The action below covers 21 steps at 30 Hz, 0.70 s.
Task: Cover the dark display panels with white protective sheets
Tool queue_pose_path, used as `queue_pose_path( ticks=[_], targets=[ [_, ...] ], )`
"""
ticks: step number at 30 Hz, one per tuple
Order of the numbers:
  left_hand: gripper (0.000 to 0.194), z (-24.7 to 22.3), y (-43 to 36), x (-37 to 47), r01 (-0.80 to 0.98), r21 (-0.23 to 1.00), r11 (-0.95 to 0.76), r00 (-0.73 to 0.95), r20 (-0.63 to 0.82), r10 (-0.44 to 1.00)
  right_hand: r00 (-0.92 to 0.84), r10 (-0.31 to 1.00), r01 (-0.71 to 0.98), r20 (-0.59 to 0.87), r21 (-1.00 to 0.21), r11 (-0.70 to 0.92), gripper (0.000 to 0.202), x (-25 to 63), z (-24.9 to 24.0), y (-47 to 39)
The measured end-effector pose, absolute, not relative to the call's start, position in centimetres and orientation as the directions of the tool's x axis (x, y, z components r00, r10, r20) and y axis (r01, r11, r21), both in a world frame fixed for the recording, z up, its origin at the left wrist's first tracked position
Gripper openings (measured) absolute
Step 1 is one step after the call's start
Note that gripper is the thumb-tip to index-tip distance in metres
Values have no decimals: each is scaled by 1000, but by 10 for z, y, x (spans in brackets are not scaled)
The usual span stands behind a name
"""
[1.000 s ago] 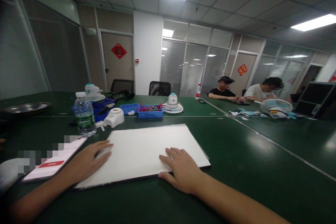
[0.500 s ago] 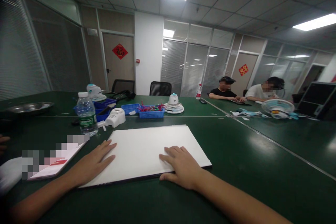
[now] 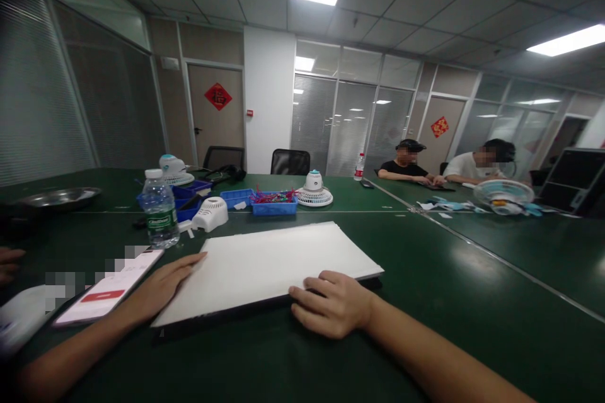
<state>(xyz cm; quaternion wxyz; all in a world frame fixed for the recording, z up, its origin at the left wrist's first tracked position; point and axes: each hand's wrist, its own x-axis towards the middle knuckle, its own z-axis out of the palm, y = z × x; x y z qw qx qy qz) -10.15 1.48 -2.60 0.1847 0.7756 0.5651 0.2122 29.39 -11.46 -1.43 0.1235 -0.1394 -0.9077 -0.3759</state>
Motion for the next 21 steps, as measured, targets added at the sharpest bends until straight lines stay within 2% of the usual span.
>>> queue_pose_path(
  ticks=[3, 6, 11, 18, 21],
  targets=[
    [60, -20, 15, -104, 785, 519, -337, 313, 136, 940, -929, 136, 343, 343, 669, 659, 29, 307, -8, -113],
    [63, -20, 11, -102, 764, 473, -439, 412, 167, 896, -915, 171, 385, 366, 659, 646, 33, 319, -6, -110],
    [66, -28, 8, -102, 678, 370, -635, 555, 308, 772, -866, 126, 445, 484, 630, 636, 32, 327, 0, -108],
    [51, -38, 12, -105, 640, 350, -684, 580, 364, 729, -744, 160, 568, 649, 487, 663, 34, 336, -11, -106],
    [52, -41, 11, -103, 642, 340, -687, 582, 368, 725, -709, 213, 628, 672, 464, 625, 24, 333, -15, -106]
  ],
)
